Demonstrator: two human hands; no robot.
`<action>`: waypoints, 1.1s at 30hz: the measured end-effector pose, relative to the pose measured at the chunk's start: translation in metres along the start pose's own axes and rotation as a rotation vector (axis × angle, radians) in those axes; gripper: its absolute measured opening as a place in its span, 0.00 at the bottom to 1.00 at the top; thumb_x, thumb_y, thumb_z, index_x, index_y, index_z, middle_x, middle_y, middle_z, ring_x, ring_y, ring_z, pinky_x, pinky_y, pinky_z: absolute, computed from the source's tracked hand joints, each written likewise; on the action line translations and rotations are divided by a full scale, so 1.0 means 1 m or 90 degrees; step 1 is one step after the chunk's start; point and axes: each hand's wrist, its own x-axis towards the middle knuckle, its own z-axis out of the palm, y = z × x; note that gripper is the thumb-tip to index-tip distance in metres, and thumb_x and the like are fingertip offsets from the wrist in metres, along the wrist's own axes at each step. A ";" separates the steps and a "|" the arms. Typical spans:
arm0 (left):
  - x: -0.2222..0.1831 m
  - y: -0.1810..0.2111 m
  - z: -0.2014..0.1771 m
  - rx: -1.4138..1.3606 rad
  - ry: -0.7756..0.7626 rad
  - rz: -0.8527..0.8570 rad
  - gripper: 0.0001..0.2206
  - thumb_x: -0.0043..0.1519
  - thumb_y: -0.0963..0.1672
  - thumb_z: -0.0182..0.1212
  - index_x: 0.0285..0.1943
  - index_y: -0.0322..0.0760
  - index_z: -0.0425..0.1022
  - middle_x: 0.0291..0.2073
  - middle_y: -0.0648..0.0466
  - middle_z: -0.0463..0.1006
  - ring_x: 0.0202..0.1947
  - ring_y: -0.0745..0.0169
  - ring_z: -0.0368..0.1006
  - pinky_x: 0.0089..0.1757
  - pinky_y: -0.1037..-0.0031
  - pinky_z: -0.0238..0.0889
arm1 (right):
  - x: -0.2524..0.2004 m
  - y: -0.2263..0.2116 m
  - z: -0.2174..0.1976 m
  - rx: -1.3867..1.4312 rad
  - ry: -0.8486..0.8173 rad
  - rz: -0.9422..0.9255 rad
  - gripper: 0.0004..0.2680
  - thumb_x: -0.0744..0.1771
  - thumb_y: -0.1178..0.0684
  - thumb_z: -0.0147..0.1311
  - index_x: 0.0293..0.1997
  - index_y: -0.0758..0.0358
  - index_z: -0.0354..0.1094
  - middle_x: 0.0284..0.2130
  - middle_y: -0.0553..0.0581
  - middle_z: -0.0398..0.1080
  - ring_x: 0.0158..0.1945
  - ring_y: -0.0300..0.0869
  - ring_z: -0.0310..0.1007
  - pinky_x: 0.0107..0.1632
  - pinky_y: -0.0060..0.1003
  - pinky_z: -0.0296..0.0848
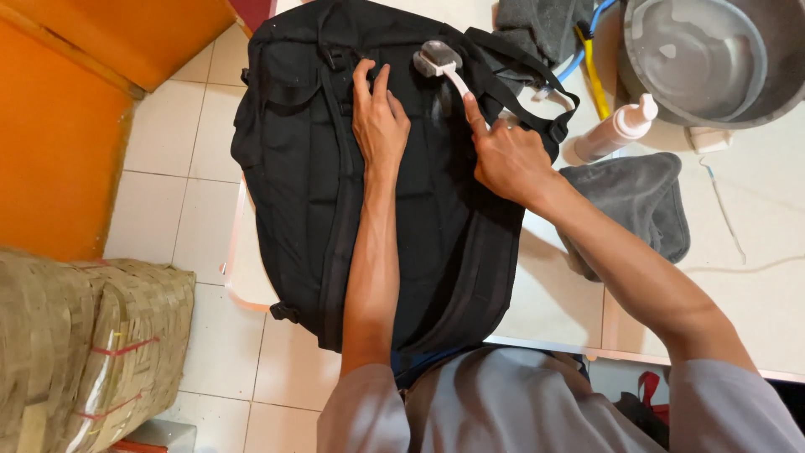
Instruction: Brushing and cleaning the back panel of a black backpack with a brush and cleaning solution.
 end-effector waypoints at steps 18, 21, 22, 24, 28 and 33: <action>-0.001 -0.003 0.005 0.016 0.009 -0.011 0.15 0.68 0.36 0.54 0.64 0.36 0.73 0.66 0.53 0.59 0.53 0.42 0.77 0.37 0.60 0.75 | -0.037 -0.011 -0.048 0.014 -0.188 0.021 0.29 0.69 0.52 0.39 0.83 0.54 0.31 0.34 0.71 0.73 0.32 0.68 0.75 0.30 0.60 0.70; -0.001 -0.003 0.007 0.009 0.028 -0.008 0.15 0.69 0.36 0.54 0.64 0.37 0.73 0.65 0.54 0.60 0.56 0.43 0.77 0.38 0.62 0.76 | -0.092 -0.016 -0.055 -0.052 -0.286 -0.017 0.36 0.65 0.53 0.47 0.83 0.54 0.26 0.38 0.67 0.71 0.32 0.63 0.77 0.27 0.56 0.73; 0.001 -0.005 0.007 0.013 0.030 -0.008 0.15 0.69 0.36 0.54 0.64 0.37 0.73 0.65 0.54 0.60 0.56 0.43 0.77 0.38 0.62 0.76 | -0.085 -0.013 -0.057 -0.052 -0.284 -0.021 0.36 0.65 0.53 0.47 0.83 0.54 0.26 0.38 0.67 0.71 0.32 0.63 0.77 0.27 0.56 0.73; -0.002 -0.004 0.010 -0.004 0.037 0.016 0.16 0.68 0.35 0.52 0.64 0.37 0.72 0.65 0.53 0.60 0.53 0.44 0.77 0.41 0.62 0.76 | -0.081 -0.009 -0.060 -0.016 -0.276 0.029 0.35 0.65 0.52 0.47 0.83 0.46 0.28 0.41 0.66 0.72 0.39 0.68 0.78 0.34 0.60 0.76; 0.001 0.004 -0.001 0.012 0.023 0.006 0.15 0.69 0.35 0.54 0.64 0.37 0.73 0.65 0.54 0.59 0.52 0.46 0.77 0.37 0.61 0.74 | -0.013 -0.006 -0.023 -0.011 -0.173 0.051 0.34 0.65 0.53 0.45 0.83 0.53 0.29 0.37 0.68 0.74 0.35 0.67 0.77 0.32 0.56 0.72; 0.002 0.005 -0.003 0.014 0.012 -0.008 0.15 0.67 0.35 0.54 0.63 0.34 0.74 0.64 0.52 0.61 0.51 0.46 0.78 0.37 0.62 0.74 | -0.024 -0.017 -0.047 0.072 -0.213 0.013 0.35 0.65 0.58 0.43 0.82 0.59 0.25 0.36 0.73 0.73 0.36 0.70 0.74 0.34 0.60 0.70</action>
